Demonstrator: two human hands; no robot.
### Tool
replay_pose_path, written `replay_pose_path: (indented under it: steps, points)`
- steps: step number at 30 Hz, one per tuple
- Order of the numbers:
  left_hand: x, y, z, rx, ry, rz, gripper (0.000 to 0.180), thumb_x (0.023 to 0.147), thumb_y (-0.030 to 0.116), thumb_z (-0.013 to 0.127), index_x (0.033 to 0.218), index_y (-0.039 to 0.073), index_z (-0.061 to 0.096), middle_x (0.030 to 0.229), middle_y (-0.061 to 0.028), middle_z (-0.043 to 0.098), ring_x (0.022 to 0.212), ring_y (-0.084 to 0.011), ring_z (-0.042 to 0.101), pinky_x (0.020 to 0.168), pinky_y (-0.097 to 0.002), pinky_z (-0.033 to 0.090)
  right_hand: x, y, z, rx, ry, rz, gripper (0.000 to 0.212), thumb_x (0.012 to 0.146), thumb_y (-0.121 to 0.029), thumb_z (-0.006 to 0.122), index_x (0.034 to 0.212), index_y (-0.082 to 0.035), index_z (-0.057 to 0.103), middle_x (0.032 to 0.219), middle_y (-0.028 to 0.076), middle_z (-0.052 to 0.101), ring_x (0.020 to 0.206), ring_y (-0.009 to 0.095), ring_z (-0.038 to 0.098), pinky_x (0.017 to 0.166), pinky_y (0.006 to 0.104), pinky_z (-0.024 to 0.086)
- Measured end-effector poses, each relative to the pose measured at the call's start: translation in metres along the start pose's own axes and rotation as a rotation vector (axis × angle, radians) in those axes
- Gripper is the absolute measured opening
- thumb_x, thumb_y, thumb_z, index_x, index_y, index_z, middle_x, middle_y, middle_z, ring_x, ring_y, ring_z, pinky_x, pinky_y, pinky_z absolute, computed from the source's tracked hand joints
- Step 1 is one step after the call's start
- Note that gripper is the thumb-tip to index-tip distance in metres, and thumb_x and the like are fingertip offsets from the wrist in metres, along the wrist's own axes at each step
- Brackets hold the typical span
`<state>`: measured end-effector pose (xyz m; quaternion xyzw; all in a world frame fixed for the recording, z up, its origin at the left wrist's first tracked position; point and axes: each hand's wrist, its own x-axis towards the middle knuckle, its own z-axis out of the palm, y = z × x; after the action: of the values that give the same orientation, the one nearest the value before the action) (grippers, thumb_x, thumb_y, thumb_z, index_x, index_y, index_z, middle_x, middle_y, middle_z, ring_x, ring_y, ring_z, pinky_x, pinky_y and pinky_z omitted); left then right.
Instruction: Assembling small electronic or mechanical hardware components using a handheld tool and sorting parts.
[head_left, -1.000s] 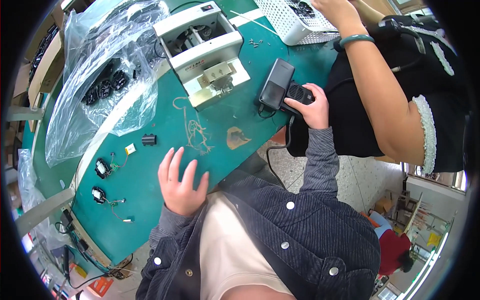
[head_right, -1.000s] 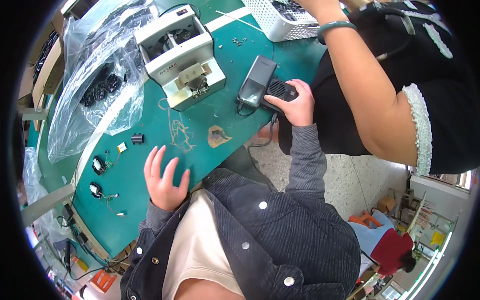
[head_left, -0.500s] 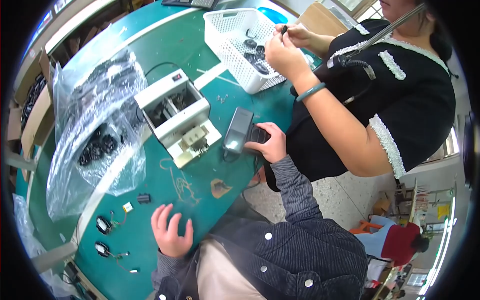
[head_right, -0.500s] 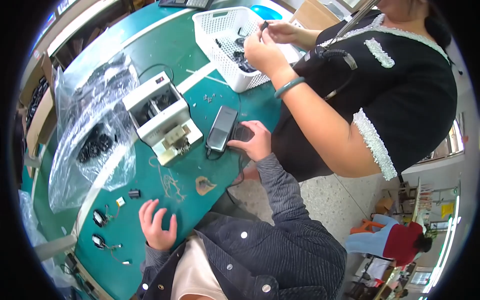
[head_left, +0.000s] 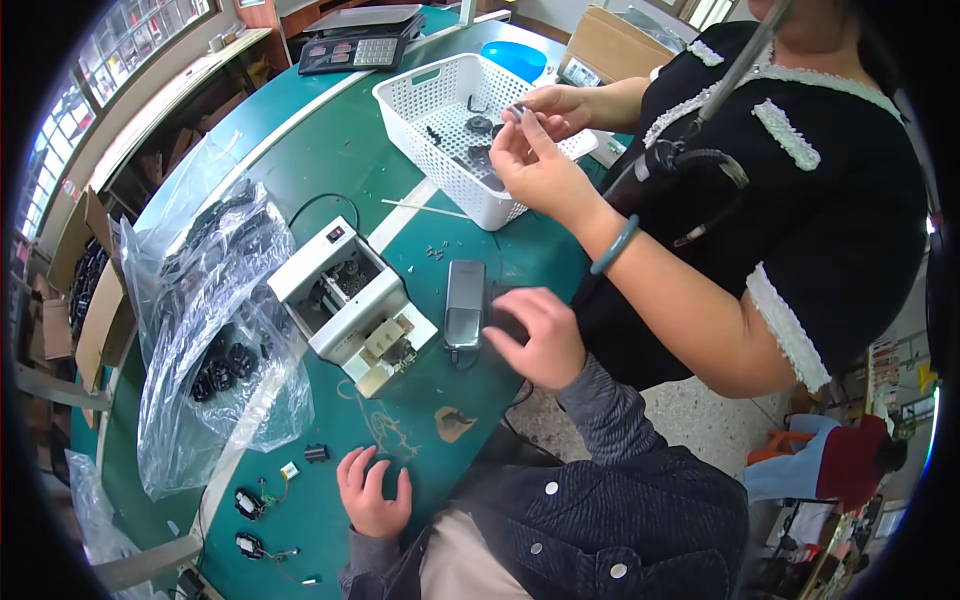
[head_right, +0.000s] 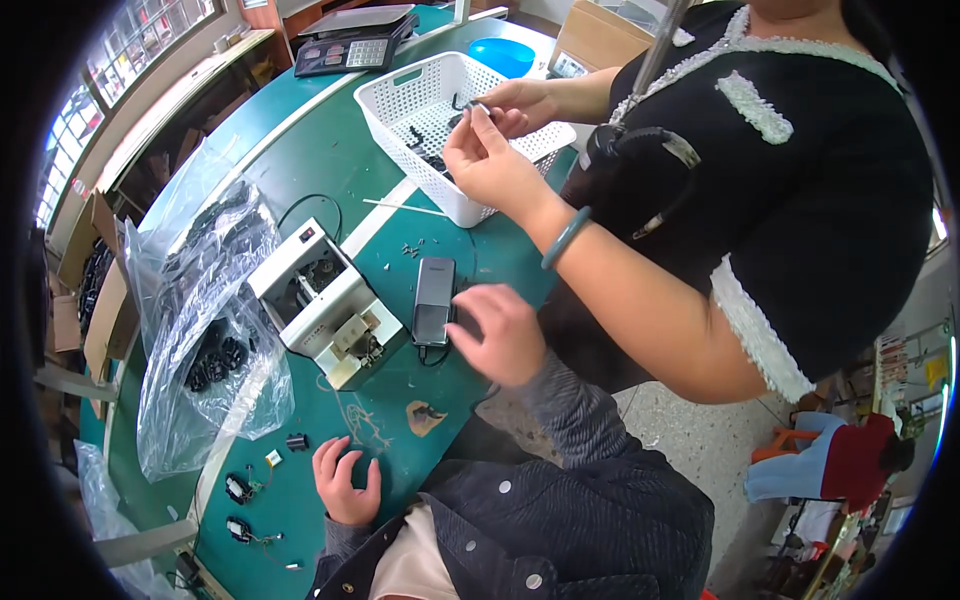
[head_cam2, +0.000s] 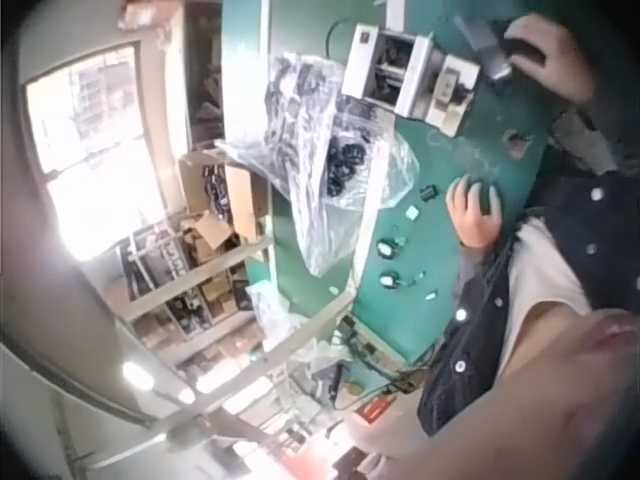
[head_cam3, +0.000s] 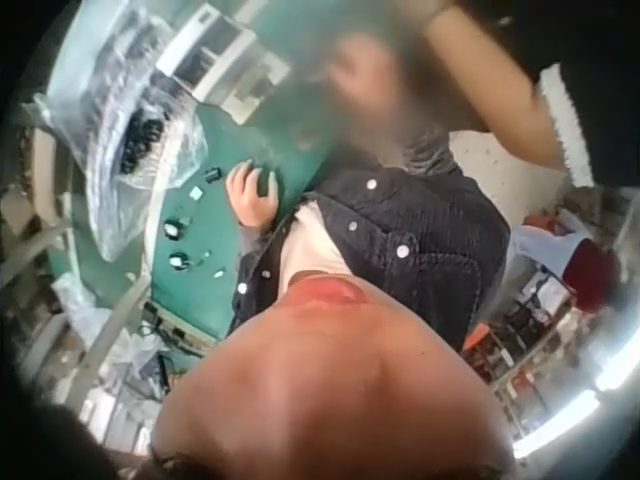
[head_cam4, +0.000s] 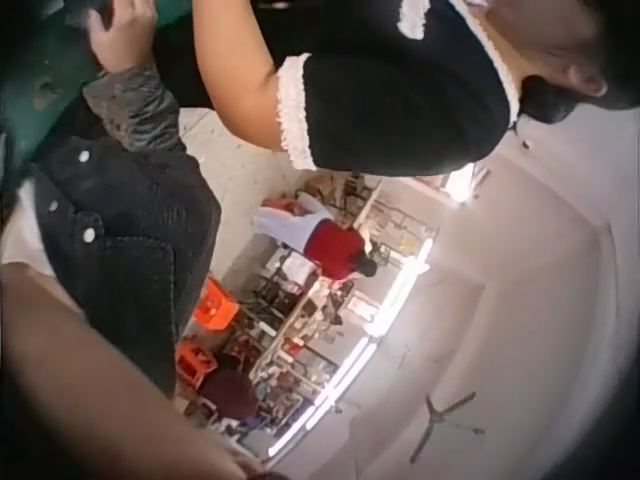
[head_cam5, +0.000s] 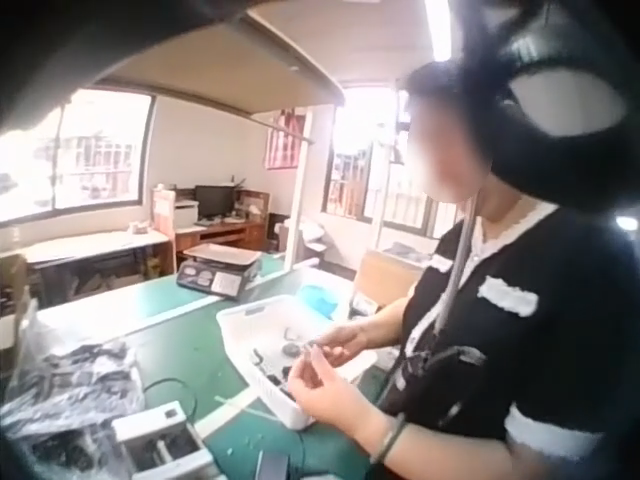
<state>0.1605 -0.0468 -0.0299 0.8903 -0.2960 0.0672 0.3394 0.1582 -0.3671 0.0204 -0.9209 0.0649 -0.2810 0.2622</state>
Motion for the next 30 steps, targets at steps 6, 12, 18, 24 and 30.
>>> replay_pose_path:
  steps: [6, 12, 18, 24, 30]
  points:
    - [0.016, 0.008, 0.005, -0.131, -0.007, 0.113, 0.024, 0.064, 0.001, 0.072, 0.085, 0.000, 0.062, 0.102, -0.0155, 0.064, 0.098, -0.0366, 0.059, 0.083, -0.0434, 0.050, -0.012, -0.059, 0.015, 0.421, -0.131, -0.371, 0.019, 0.064, -0.004, 0.079, 0.077, -0.002, 0.066, 0.075, 0.006, 0.064, 0.065, 0.023, 0.063, 0.059, 0.0322, 0.051]
    - [0.017, 0.011, 0.000, -0.394, 0.034, -0.149, 0.015, 0.078, -0.004, 0.065, 0.092, -0.004, 0.063, 0.085, -0.0131, 0.066, 0.074, -0.0210, 0.064, 0.071, -0.0289, 0.050, -0.048, -0.069, 0.023, 0.500, -0.197, -0.181, 0.014, 0.065, 0.001, 0.077, 0.074, -0.003, 0.066, 0.073, 0.008, 0.065, 0.062, 0.021, 0.063, 0.055, 0.0295, 0.050]
    - [0.041, 0.016, 0.020, -0.914, -0.010, -0.557, 0.012, 0.090, 0.009, 0.063, 0.092, -0.003, 0.064, 0.077, -0.0040, 0.064, 0.066, -0.0094, 0.058, 0.060, -0.0213, 0.046, -0.101, -0.094, 0.039, 0.685, -0.451, -0.158, 0.014, 0.066, 0.001, 0.077, 0.076, -0.002, 0.067, 0.073, 0.007, 0.065, 0.062, 0.020, 0.063, 0.056, 0.0286, 0.051]
    - [0.024, -0.012, 0.024, -0.971, 0.121, -0.674, 0.018, 0.093, 0.016, 0.062, 0.088, -0.002, 0.062, 0.075, -0.0009, 0.063, 0.065, -0.0049, 0.056, 0.058, -0.0200, 0.044, -0.115, -0.099, 0.035, 0.675, -0.560, -0.100, 0.011, 0.070, 0.000, 0.075, 0.077, -0.001, 0.067, 0.074, 0.008, 0.065, 0.063, 0.019, 0.063, 0.057, 0.0279, 0.050]
    - [0.008, -0.027, 0.002, -0.480, 0.239, -0.591, 0.011, 0.083, 0.006, 0.068, 0.077, -0.001, 0.062, 0.066, -0.0064, 0.061, 0.054, -0.0077, 0.055, 0.050, -0.0231, 0.041, -0.125, -0.101, 0.049, 0.696, -0.656, -0.109, 0.009, 0.072, 0.000, 0.073, 0.077, -0.001, 0.066, 0.075, 0.007, 0.066, 0.064, 0.018, 0.063, 0.056, 0.0270, 0.049]
